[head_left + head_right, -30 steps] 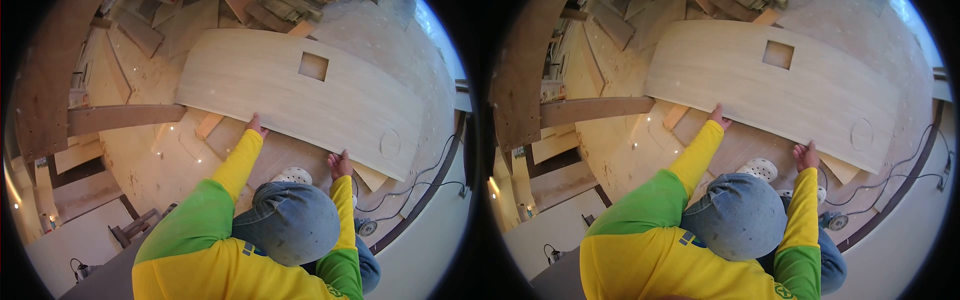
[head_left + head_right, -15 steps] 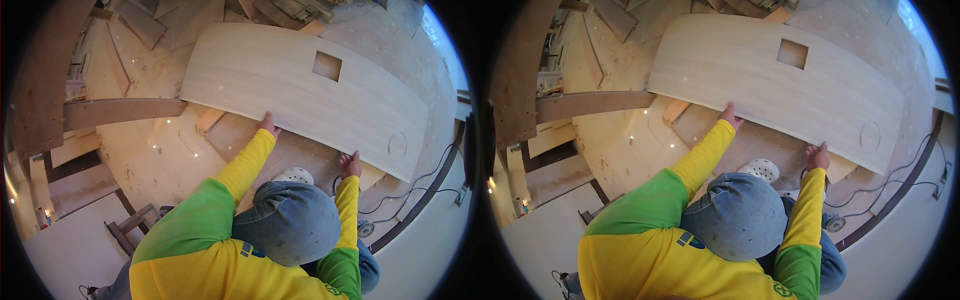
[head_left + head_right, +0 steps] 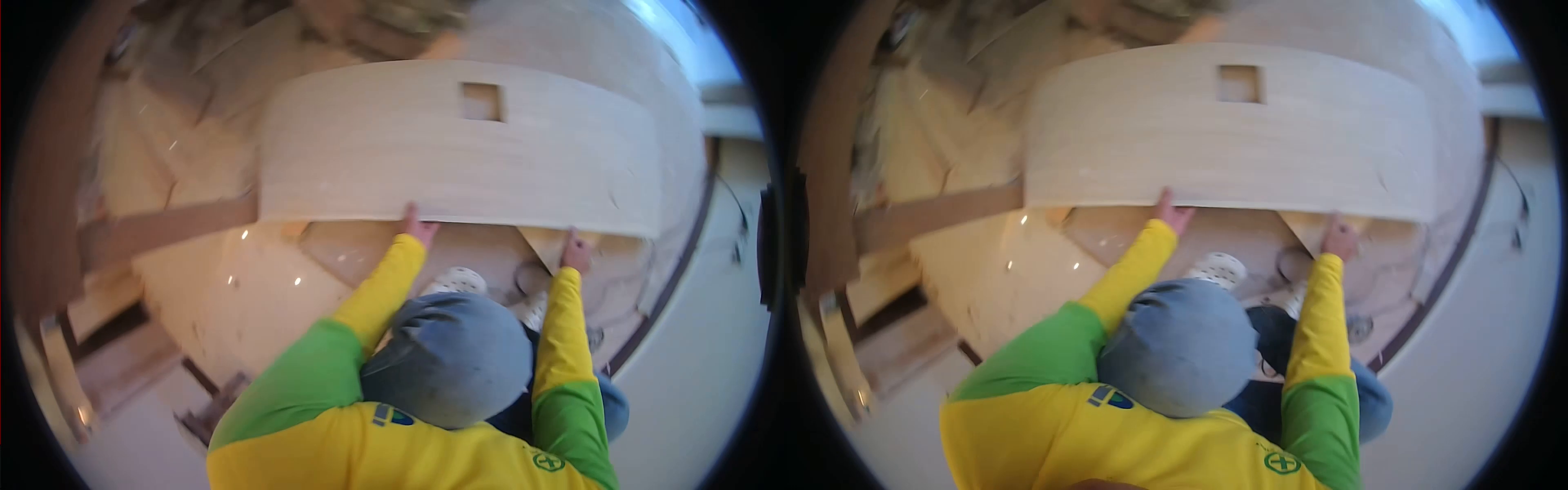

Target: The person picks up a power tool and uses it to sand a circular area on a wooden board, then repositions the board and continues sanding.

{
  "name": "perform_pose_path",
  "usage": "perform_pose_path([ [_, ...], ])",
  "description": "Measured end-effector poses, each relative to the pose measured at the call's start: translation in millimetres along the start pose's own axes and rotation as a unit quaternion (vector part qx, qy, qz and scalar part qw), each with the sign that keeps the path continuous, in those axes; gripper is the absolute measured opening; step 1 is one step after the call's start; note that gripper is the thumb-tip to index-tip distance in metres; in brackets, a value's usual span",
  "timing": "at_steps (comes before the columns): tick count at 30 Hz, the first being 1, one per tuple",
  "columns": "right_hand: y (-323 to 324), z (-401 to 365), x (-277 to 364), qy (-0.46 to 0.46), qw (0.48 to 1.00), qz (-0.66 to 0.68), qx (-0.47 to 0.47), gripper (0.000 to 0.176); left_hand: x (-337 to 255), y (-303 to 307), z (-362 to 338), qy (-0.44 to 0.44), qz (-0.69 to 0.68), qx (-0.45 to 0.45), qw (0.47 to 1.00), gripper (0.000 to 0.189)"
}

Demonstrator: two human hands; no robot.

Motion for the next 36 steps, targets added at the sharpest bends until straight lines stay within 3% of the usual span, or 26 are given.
perform_pose_path([
  [1, 19, -12, -4, -0.047, 0.998, 0.040, 0.023, 0.069, 4, -1, -2, -0.017, 0.050, 0.064, 0.997, 0.051],
  [4, 4, -36, -56, -0.188, 0.981, 0.022, 0.051, 0.071, 19, 10, 10, 0.021, 0.004, 0.024, 0.999, 0.049],
  [5, -13, -57, -57, -0.216, 0.975, 0.030, 0.033, 0.068, -16, 17, -1, 0.028, 0.001, 0.025, 0.999, 0.048],
  [6, 6, -85, -35, -0.445, 0.851, 0.238, 0.142, 0.065, -14, 22, 3, 0.030, 0.025, 0.028, 0.999, 0.049],
  [8, -5, -88, -48, -0.501, 0.792, 0.331, 0.109, 0.062, 4, 27, 1, 0.015, 0.067, 0.024, 0.997, 0.049],
  [9, 2, -86, -43, -0.509, 0.787, 0.336, 0.092, 0.062, 7, 28, -3, 0.001, 0.082, 0.021, 0.996, 0.049],
  [11, 35, -76, -45, -0.535, 0.824, 0.186, -0.007, 0.058, 20, 31, 0, 0.014, 0.090, 0.026, 0.995, 0.048],
  [12, 40, -81, -21, -0.537, 0.822, 0.190, -0.018, 0.058, -6, 30, -4, 0.021, 0.080, 0.023, 0.996, 0.048],
  [14, 32, -78, -39, -0.565, 0.812, 0.144, -0.022, 0.053, 5, 35, -2, 0.019, 0.092, 0.032, 0.995, 0.048],
  [15, 33, -74, -48, -0.570, 0.808, 0.147, -0.027, 0.053, 11, 38, 0, 0.015, 0.095, 0.034, 0.995, 0.048],
  [17, 16, -73, -56, -0.561, 0.778, 0.267, 0.092, 0.051, 21, 44, 3, 0.026, 0.101, 0.036, 0.994, 0.048],
  [20, 10, -79, -55, -0.576, 0.765, 0.288, 0.017, 0.048, 18, 42, 3, 0.050, 0.111, 0.034, 0.992, 0.049],
  [23, 17, -79, -56, -0.571, 0.773, 0.274, 0.043, 0.044, 21, 48, -1, 0.055, 0.142, 0.010, 0.988, 0.047],
  [25, -45, -39, -99, -0.351, 0.931, 0.031, 0.089, 0.041, 19, 51, -5, 0.045, 0.175, -0.012, 0.984, 0.045],
  [26, -74, -22, -118, -0.245, 0.960, -0.110, 0.078, 0.040, 18, 55, -3, 0.045, 0.198, -0.008, 0.979, 0.045],
  [27, -51, -16, -98, -0.245, 0.961, -0.104, 0.076, 0.040, 17, 60, -1, 0.047, 0.226, -0.003, 0.973, 0.045],
  [28, -16, -10, -84, -0.326, 0.943, 0.052, -0.045, 0.036, 14, 62, 0, 0.045, 0.259, 0.006, 0.965, 0.045],
  [29, 26, -9, -67, -0.394, 0.881, 0.205, -0.162, 0.031, 10, 62, 5, 0.037, 0.300, 0.019, 0.953, 0.045],
  [31, 79, 9, -33, -0.416, 0.838, 0.320, -0.149, 0.038, -7, 64, 15, 0.004, 0.393, 0.055, 0.918, 0.046],
  [32, 113, 16, -10, -0.388, 0.822, 0.391, -0.147, 0.031, -23, 61, 19, -0.036, 0.440, 0.079, 0.894, 0.046],
  [35, 233, 23, 36, -0.298, 0.770, 0.552, -0.117, 0.028, -75, 31, 38, -0.214, 0.541, 0.154, 0.799, 0.046],
  [36, 276, 20, 40, -0.267, 0.782, 0.552, -0.110, 0.026, -93, 17, 48, -0.280, 0.547, 0.177, 0.769, 0.046],
])
Point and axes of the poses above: each hand's wrist, its own z-axis towards the middle knuckle, its own y-axis out of the back of the hand, x = y × z, the point moved 7 cm from there along z, towards the middle knuckle, and after that the axes turned 15 degrees about -x, right-handed, at the moved point
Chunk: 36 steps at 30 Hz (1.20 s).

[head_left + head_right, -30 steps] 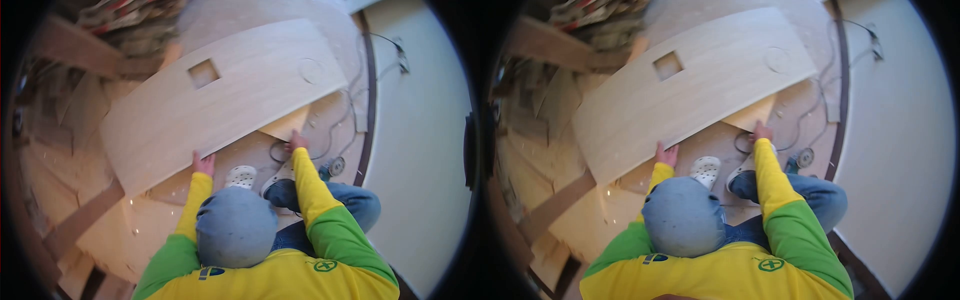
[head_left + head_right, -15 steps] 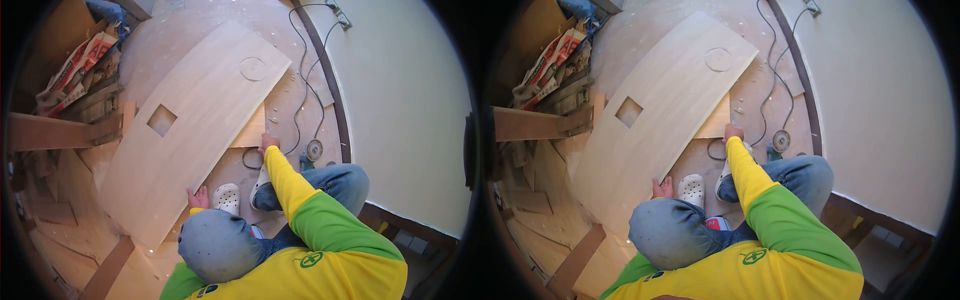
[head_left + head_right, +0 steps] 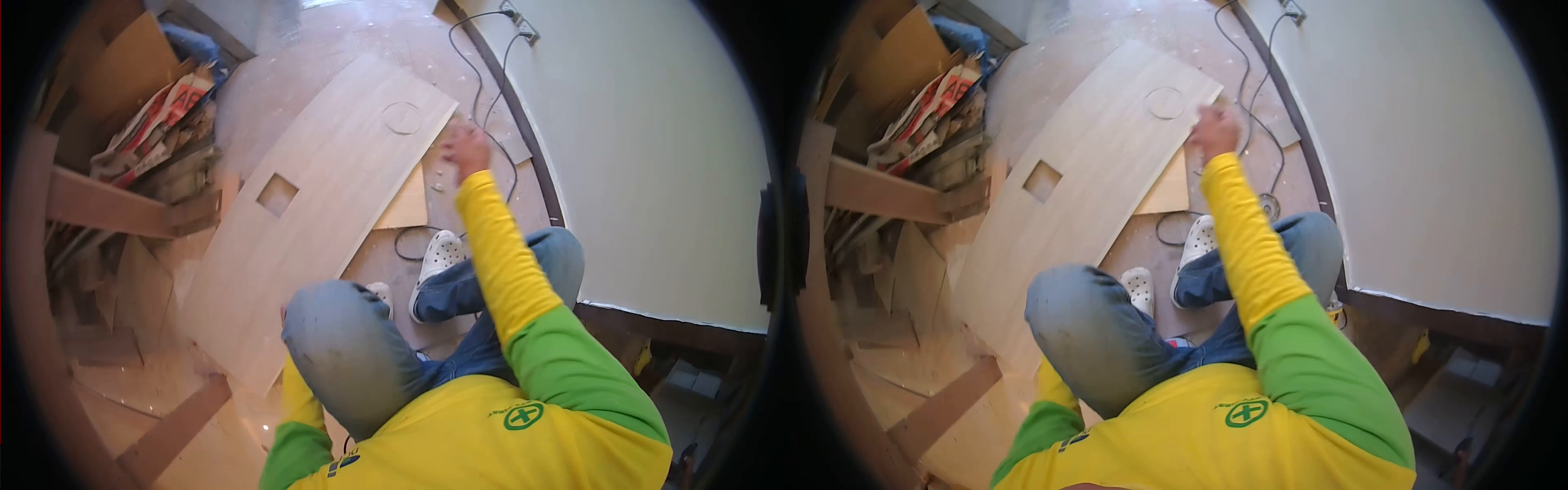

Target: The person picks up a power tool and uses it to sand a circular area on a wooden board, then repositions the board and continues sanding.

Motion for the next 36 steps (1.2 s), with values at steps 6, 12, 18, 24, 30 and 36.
perform_pose_path([
  [6, 144, -29, 149, 0.253, 0.966, 0.034, 0.030, 0.032, -133, 44, 16, -0.210, 0.263, -0.175, 0.925, 0.057],
  [12, 294, -38, 95, 0.245, 0.950, -0.169, -0.091, 0.038, -166, 98, 49, -0.183, 0.365, -0.247, 0.879, 0.068],
  [18, 294, -71, 53, 0.260, 0.929, -0.250, -0.088, 0.037, -231, 81, 130, -0.212, 0.468, -0.250, 0.821, 0.079],
  [24, 266, -76, 61, 0.221, 0.927, -0.294, -0.067, 0.035, -272, 57, 200, -0.251, 0.522, -0.241, 0.779, 0.082],
  [30, 279, -75, 56, 0.214, 0.930, -0.288, -0.079, 0.030, -282, 61, 197, -0.234, 0.556, -0.219, 0.767, 0.072],
  [36, 278, -84, 62, 0.219, 0.925, -0.299, -0.086, 0.028, -286, 51, 177, -0.247, 0.563, -0.210, 0.760, 0.067],
])
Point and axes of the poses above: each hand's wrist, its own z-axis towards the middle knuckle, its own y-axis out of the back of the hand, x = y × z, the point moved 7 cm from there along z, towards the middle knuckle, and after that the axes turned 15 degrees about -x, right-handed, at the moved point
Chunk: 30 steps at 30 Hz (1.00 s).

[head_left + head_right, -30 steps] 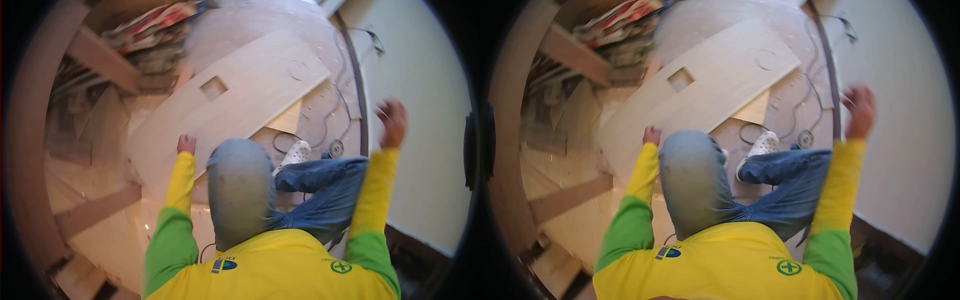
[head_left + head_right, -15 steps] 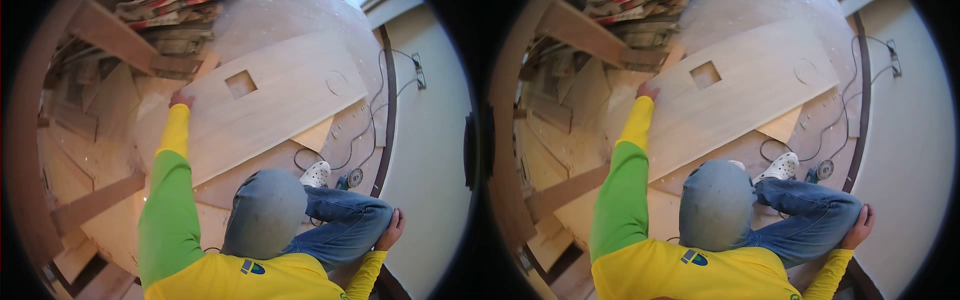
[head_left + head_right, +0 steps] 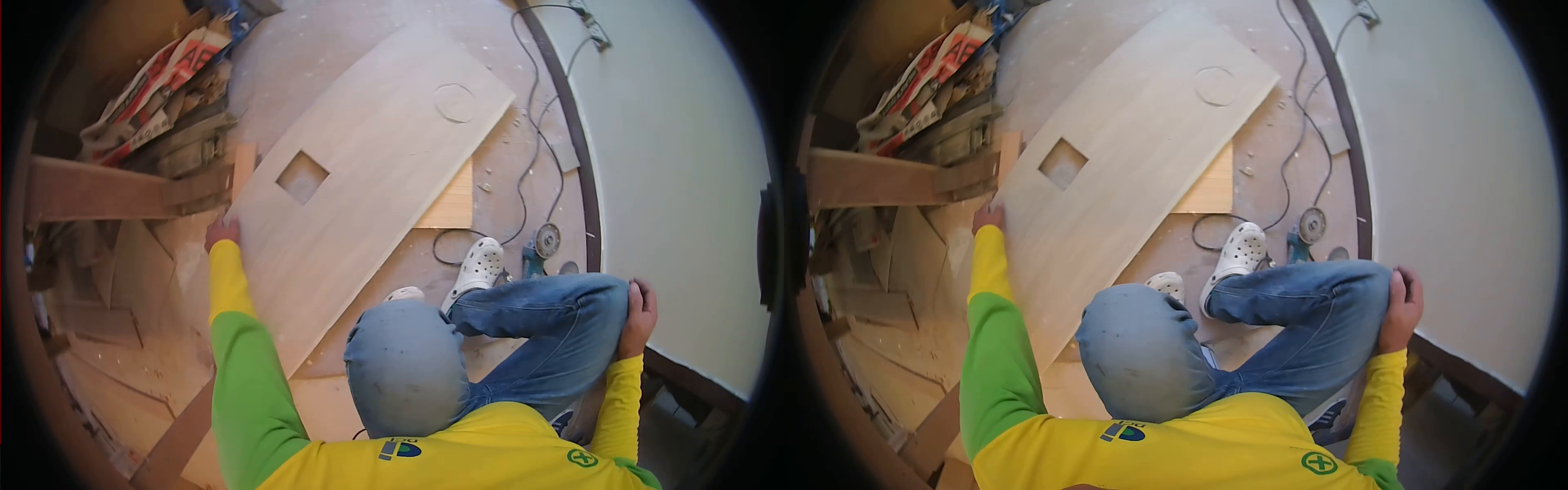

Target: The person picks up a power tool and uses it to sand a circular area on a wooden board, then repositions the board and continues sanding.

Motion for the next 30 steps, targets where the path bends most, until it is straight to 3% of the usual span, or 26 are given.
perform_pose_path([
  [5, -2, -2, 8, 0.007, 1.000, 0.026, -0.010, 0.027, 12, -12, -1, -0.012, 0.008, -0.002, 1.000, 0.067],
  [7, -4, -2, 9, 0.012, 0.999, 0.032, -0.008, 0.027, 21, -20, -4, 0.009, 0.048, 0.044, 0.998, 0.067],
  [11, -6, -4, 14, 0.017, 0.999, 0.025, -0.011, 0.027, 18, -13, -32, 0.014, 0.044, 0.006, 0.999, 0.067],
  [20, -12, -11, 34, 0.039, 0.998, 0.038, -0.010, 0.028, 28, -13, -78, 0.064, 0.044, 0.034, 0.996, 0.064],
  [25, -17, -16, 51, 0.054, 0.998, 0.033, -0.003, 0.026, 31, -10, -95, 0.065, 0.011, 0.076, 0.995, 0.069],
  [29, -23, -20, 67, 0.087, 0.996, 0.029, 0.002, 0.027, 38, -13, -115, 0.085, -0.043, 0.065, 0.993, 0.075],
  [30, -25, -20, 74, 0.100, 0.995, 0.023, 0.002, 0.027, 35, -11, -132, 0.083, -0.077, 0.023, 0.993, 0.077],
])
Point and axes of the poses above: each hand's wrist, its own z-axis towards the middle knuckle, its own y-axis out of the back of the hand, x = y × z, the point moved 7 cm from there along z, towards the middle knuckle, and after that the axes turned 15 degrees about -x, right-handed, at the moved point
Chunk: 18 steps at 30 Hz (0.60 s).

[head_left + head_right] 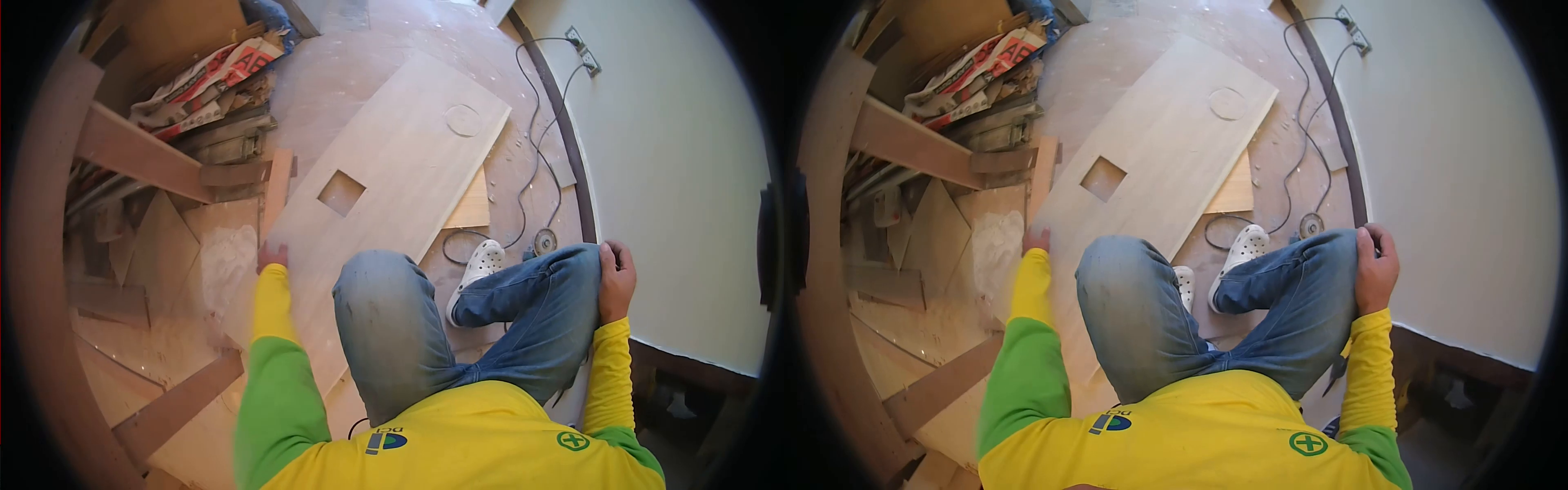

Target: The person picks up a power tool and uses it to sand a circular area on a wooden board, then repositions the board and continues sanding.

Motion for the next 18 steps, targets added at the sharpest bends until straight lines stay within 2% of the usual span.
perform_pose_path([
  [3, -7, -4, 9, 0.028, 0.999, 0.009, 0.028, 0.030, 20, -28, -62, -0.053, -0.150, -0.109, 0.981, 0.078],
  [5, -13, -4, 16, 0.041, 0.997, 0.020, 0.063, 0.032, 34, -40, -127, -0.065, -0.241, -0.103, 0.963, 0.076],
  [7, -16, -6, 30, 0.057, 0.993, 0.030, 0.100, 0.033, 44, -39, -195, -0.057, -0.277, -0.038, 0.958, 0.073],
  [9, -20, -11, 50, 0.104, 0.983, -0.023, 0.149, 0.035, 95, -118, -240, 0.013, -0.458, 0.082, 0.885, 0.069],
  [10, -22, -10, 56, 0.115, 0.980, -0.018, 0.163, 0.035, 105, -113, -256, 0.029, -0.459, 0.072, 0.885, 0.069],
  [12, -33, -13, 66, 0.164, 0.960, -0.039, 0.223, 0.037, 104, -98, -315, 0.037, -0.541, 0.137, 0.829, 0.066],
  [14, -43, -18, 70, 0.165, 0.935, -0.035, 0.312, 0.036, 85, -52, -339, 0.025, -0.563, 0.167, 0.809, 0.065],
  [15, -53, -17, 71, 0.150, 0.917, -0.031, 0.369, 0.036, 37, 55, -344, -0.058, -0.538, 0.200, 0.817, 0.069],
  [16, -60, -16, 67, 0.131, 0.901, 0.018, 0.413, 0.036, 49, 43, -343, 0.032, -0.562, 0.193, 0.803, 0.071],
  [17, -65, -15, 60, 0.114, 0.887, 0.031, 0.446, 0.035, 21, 77, -352, 0.177, -0.642, 0.321, 0.673, 0.075],
  [18, -65, -15, 58, 0.117, 0.876, 0.019, 0.467, 0.034, 1, 99, -354, 0.157, -0.701, 0.319, 0.619, 0.080],
])
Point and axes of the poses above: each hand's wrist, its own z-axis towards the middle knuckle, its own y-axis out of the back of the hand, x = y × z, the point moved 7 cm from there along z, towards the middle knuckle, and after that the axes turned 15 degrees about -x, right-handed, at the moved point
